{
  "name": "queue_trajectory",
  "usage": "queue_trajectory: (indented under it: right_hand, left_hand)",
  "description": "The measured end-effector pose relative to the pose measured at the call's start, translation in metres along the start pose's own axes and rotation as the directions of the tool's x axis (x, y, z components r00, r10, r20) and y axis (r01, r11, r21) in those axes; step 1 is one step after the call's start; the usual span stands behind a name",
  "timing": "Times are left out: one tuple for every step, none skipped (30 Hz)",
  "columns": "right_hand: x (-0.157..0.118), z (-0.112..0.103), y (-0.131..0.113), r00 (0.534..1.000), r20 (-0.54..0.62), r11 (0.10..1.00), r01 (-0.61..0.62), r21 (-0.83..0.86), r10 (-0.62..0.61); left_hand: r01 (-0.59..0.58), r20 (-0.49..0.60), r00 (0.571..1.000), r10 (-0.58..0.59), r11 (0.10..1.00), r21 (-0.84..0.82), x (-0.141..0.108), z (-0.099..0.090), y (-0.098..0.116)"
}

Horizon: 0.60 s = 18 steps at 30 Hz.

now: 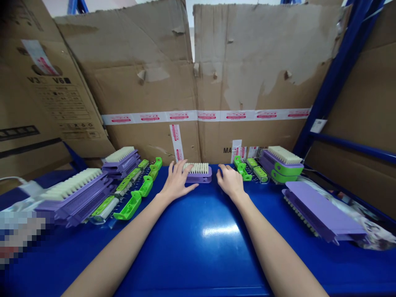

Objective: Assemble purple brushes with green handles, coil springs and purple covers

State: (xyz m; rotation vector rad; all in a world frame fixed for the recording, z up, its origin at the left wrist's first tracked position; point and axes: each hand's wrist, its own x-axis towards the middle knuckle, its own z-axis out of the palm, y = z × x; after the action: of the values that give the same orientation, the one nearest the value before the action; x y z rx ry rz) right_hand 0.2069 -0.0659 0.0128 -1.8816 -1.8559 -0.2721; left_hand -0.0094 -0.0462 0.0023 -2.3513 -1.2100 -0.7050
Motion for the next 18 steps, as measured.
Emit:
queue_trajectory:
  right_hand:
    - [0.0, -0.001, 0.0, 1.0, 0.001, 1.0, -0.008, -0.003, 0.008]
    - [0.0, -0.002, 0.001, 1.0, 0.001, 1.0, -0.016, -0.006, 0.016]
    - [0.001, -0.002, 0.001, 1.0, 0.0, 1.0, -0.022, -0.009, 0.022]
    - [0.001, -0.003, 0.002, 1.0, 0.0, 1.0, -0.028, -0.014, 0.028]
    - [0.001, -0.003, 0.003, 1.0, -0.001, 0.999, -0.031, -0.02, 0.031]
    - [0.001, -0.003, 0.004, 0.999, -0.005, 0.999, -0.034, -0.026, 0.034]
    - [0.001, -0.003, 0.004, 0.999, -0.011, 0.999, -0.035, -0.033, 0.034]
    - [0.001, -0.003, 0.005, 0.999, -0.021, 0.999, -0.034, -0.041, 0.033]
    - [0.001, -0.003, 0.006, 0.999, -0.031, 0.998, -0.032, -0.05, 0.031]
    - [0.002, -0.003, 0.006, 0.999, -0.042, 0.998, -0.031, -0.059, 0.029]
    - [0.002, -0.004, 0.006, 0.998, -0.051, 0.997, -0.031, -0.071, 0.027]
    - [0.002, -0.005, 0.006, 0.998, -0.058, 0.996, -0.033, -0.083, 0.028]
    - [0.002, -0.006, 0.007, 0.997, -0.066, 0.995, -0.039, -0.097, 0.032]
    - [0.002, -0.008, 0.007, 0.996, -0.075, 0.993, -0.049, -0.111, 0.04]
    - [0.003, -0.01, 0.007, 0.995, -0.084, 0.99, -0.062, -0.125, 0.052]
    - [0.003, -0.013, 0.008, 0.993, -0.094, 0.987, -0.082, -0.137, 0.069]
    - [0.004, -0.016, 0.009, 0.99, -0.104, 0.983, -0.107, -0.148, 0.092]
    - [0.005, -0.019, 0.011, 0.987, -0.113, 0.978, -0.134, -0.157, 0.117]
  left_hand:
    - [0.002, 0.003, 1.0, -0.002, 1.0, 0.003, 0.0, 0.0, 0.0]
    - [0.006, 0.006, 1.0, -0.006, 1.0, 0.005, 0.0, 0.001, 0.0]
    - [0.014, 0.006, 1.0, -0.014, 1.0, 0.008, 0.0, 0.002, 0.0]
    - [0.025, 0.004, 1.0, -0.025, 1.0, 0.011, 0.0, 0.002, 0.0]
    - [0.036, 0.003, 0.999, -0.037, 0.999, 0.015, -0.001, 0.003, -0.001]
    - [0.047, 0.004, 0.999, -0.047, 0.999, 0.019, -0.001, 0.004, -0.001]
    - [0.055, 0.007, 0.998, -0.055, 0.998, 0.022, -0.001, 0.005, -0.002]
    - [0.059, 0.011, 0.998, -0.059, 0.998, 0.024, -0.001, 0.006, -0.002]
    - [0.062, 0.015, 0.998, -0.062, 0.998, 0.023, -0.001, 0.007, -0.003]
    - [0.066, 0.017, 0.998, -0.066, 0.998, 0.02, -0.002, 0.008, -0.003]
    - [0.071, 0.02, 0.997, -0.072, 0.997, 0.015, -0.002, 0.009, -0.003]
    - [0.078, 0.023, 0.997, -0.078, 0.997, 0.009, -0.002, 0.009, -0.004]
    - [0.084, 0.03, 0.996, -0.084, 0.996, 0.003, -0.002, 0.01, -0.004]
    - [0.09, 0.037, 0.995, -0.09, 0.996, -0.001, -0.002, 0.011, -0.004]
    - [0.096, 0.046, 0.994, -0.096, 0.995, -0.004, -0.002, 0.011, -0.004]
    - [0.102, 0.055, 0.993, -0.101, 0.995, -0.006, -0.002, 0.012, -0.004]
    - [0.106, 0.063, 0.992, -0.106, 0.994, -0.008, -0.002, 0.012, -0.004]
    - [0.11, 0.071, 0.992, -0.109, 0.994, -0.009, -0.002, 0.012, -0.004]
